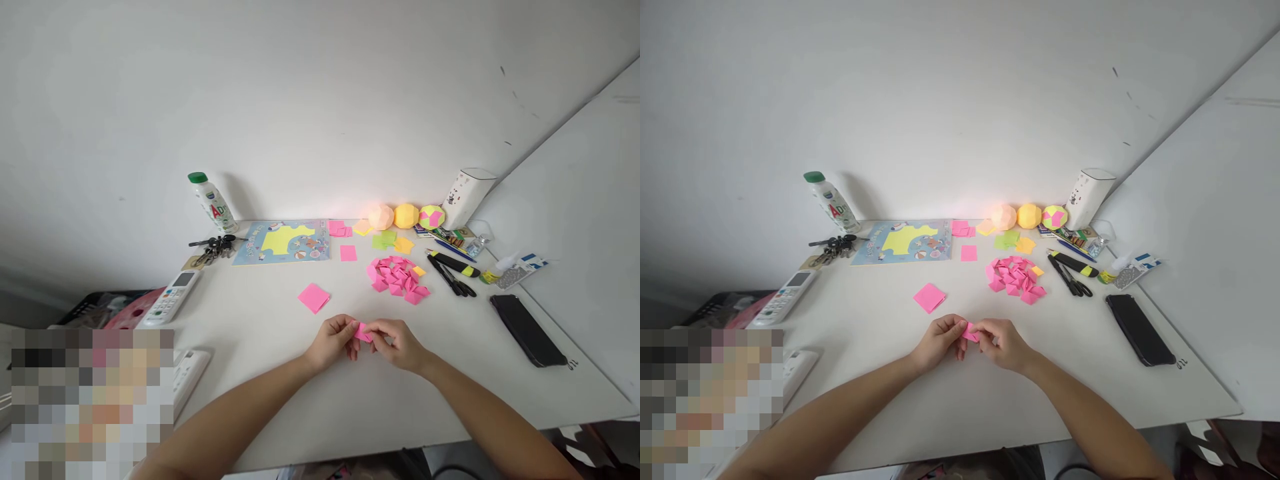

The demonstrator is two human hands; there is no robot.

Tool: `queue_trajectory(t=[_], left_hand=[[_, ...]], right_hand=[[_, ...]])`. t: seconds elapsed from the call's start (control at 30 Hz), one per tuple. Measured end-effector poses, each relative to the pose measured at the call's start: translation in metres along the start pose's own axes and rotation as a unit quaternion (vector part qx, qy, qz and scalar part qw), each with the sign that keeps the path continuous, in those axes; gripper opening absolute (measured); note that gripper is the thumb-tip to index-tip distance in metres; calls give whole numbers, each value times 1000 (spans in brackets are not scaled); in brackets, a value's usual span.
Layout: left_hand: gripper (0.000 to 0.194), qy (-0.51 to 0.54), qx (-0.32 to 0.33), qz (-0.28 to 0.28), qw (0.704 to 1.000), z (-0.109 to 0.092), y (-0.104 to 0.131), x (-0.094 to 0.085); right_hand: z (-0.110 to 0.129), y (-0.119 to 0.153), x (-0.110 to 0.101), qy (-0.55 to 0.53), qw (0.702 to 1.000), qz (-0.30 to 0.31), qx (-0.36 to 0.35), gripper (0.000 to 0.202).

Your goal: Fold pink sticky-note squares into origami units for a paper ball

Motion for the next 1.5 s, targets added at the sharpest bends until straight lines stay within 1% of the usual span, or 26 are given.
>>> queue_trajectory(t=[0.07,0.13,0.2,0.27,0.37,0.47,0.6,0.7,0.8,0.97,1.07,1.2,1.37,1.5], left_hand=[[36,-4,-2,6,1000,0,0,-1],[35,-3,-5,7,1000,-1,0,-2],[34,0,-9,7,1000,-3,1,-2],[34,-2,-11,13,1000,-4,1,-2],[34,-14,-18,29,999,-4,1,0],[34,-29,-23,38,999,-5,1,1],[35,-44,-29,21,998,-4,1,2],[35,-46,-22,4,999,-3,1,3],[35,-48,-14,-18,999,-2,1,5],[35,-113,-22,-57,992,1,3,6],[36,-145,-16,-61,987,1,5,7],[36,-167,-7,-62,984,1,6,7],[37,-185,-4,-66,980,1,6,6],[37,-194,-8,-66,979,0,7,6]], right_hand=[[5,1,1,75,995,30,-64,27],[10,1,2,157,978,53,-127,34],[14,0,2,229,958,49,-168,34],[17,-1,3,276,939,31,-202,30],[20,-1,6,303,923,16,-235,23],[20,0,10,314,916,26,-247,20],[23,2,11,344,895,33,-282,18],[25,1,11,356,890,24,-283,18],[25,0,12,370,883,37,-288,19],[24,1,16,387,877,49,-280,22],[23,1,17,397,878,47,-263,23],[20,1,17,389,888,41,-242,24],[21,0,17,378,895,33,-235,29],[21,0,18,364,902,26,-233,27]])
Point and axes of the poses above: each hand's wrist, its own y-axis away from the middle knuckle, its own x-axis out of the palm, z = x × y, the point moved 4 cm from there along -y, towards the middle knuckle, and after that the axes turned 15 degrees about -y, right-handed, at the moved point
